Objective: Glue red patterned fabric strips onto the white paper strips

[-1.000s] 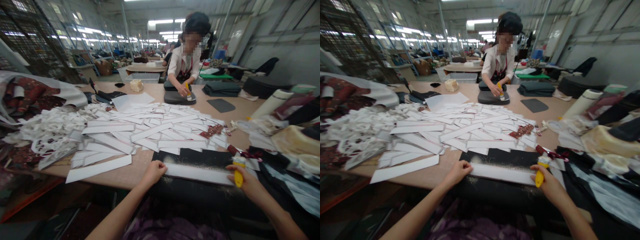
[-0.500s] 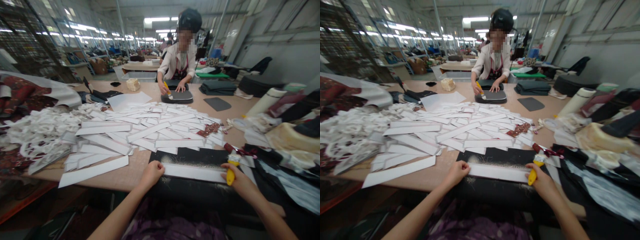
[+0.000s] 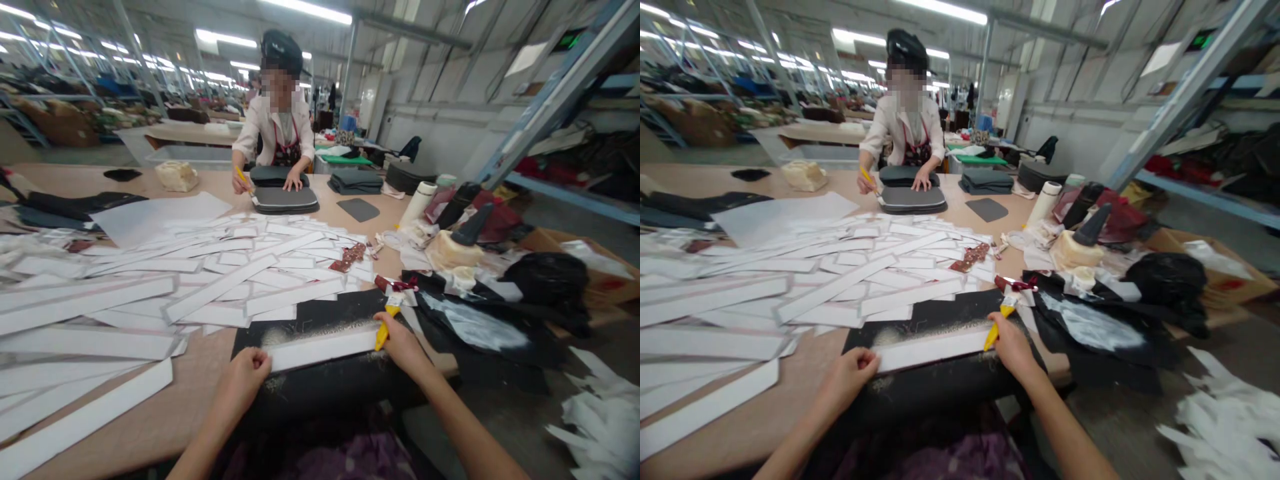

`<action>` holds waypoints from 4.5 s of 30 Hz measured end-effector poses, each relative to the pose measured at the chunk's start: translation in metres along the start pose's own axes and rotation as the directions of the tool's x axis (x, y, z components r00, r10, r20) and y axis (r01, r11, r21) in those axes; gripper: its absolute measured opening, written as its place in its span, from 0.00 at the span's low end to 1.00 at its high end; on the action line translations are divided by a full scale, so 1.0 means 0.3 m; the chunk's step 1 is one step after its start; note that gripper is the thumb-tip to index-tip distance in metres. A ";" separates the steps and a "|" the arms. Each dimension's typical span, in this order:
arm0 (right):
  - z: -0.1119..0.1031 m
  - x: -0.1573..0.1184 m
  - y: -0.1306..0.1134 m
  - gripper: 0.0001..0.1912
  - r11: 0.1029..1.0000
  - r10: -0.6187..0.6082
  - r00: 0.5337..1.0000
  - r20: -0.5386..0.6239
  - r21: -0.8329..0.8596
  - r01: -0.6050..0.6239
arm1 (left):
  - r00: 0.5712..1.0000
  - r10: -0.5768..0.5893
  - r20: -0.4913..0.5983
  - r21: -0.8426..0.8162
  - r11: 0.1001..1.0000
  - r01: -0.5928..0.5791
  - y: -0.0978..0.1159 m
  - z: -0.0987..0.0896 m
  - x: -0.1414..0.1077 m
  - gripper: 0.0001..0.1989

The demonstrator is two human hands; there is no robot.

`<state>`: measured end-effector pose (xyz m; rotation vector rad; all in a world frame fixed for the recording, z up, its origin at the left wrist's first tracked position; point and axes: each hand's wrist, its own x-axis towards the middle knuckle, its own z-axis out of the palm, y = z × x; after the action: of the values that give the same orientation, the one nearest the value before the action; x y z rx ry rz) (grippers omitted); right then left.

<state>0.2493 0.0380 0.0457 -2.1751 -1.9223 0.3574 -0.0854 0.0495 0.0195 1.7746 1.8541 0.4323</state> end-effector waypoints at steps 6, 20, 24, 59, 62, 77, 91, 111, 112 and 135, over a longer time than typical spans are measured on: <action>-0.042 -0.039 -0.090 0.19 0.943 -0.170 0.973 -0.159 -0.314 0.113 | 0.940 0.252 -0.229 0.347 0.924 -0.163 0.044 -0.001 -0.054 0.09; -0.077 0.009 -0.038 0.17 0.961 0.182 0.944 -0.276 0.252 -0.112 | 0.513 0.817 -0.264 0.574 0.560 -0.598 0.015 0.142 -0.118 0.15; -0.122 -0.050 0.054 0.18 0.996 0.044 0.910 -0.412 0.085 -0.010 | 0.492 0.829 -0.266 0.594 0.543 -0.593 0.008 0.148 -0.116 0.15; -0.021 0.130 -0.606 0.13 0.778 -0.607 0.772 0.190 -0.059 0.626 | 0.688 0.708 -0.163 0.507 0.658 -0.557 0.143 0.250 -0.170 0.13; -0.056 0.136 -0.524 0.13 0.831 -0.489 0.869 0.076 -0.262 0.491 | 0.679 0.714 -0.171 0.545 0.643 -0.539 0.154 0.236 -0.173 0.15; -0.191 0.067 -0.040 0.11 0.986 -0.075 0.977 -0.201 -0.163 0.042 | 0.567 0.797 -0.207 0.637 0.550 -0.540 0.154 0.214 -0.160 0.12; -0.204 -0.041 0.096 0.16 1.000 0.002 0.902 -0.432 -0.009 -0.007 | 0.668 0.739 0.090 0.382 0.594 -0.708 0.502 0.258 0.017 0.08; -0.022 -0.061 0.043 0.16 0.928 -0.019 0.927 -0.375 0.339 0.156 | 0.760 0.649 0.024 0.050 0.759 -0.650 0.591 0.365 0.062 0.08; -0.003 -0.055 0.044 0.15 0.950 -0.034 0.938 -0.346 0.280 0.138 | 0.767 0.642 0.002 -0.025 0.767 -0.641 0.578 0.357 0.065 0.08; 0.096 0.004 -0.002 0.13 0.815 -0.483 0.833 -0.269 -0.487 0.315 | 0.986 -0.149 0.080 -0.950 0.288 0.121 0.392 0.120 0.081 0.04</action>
<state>0.2396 0.0393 0.0187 -1.7700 -2.2933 -0.5779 0.0317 0.0789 0.0538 0.7180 1.1898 1.2009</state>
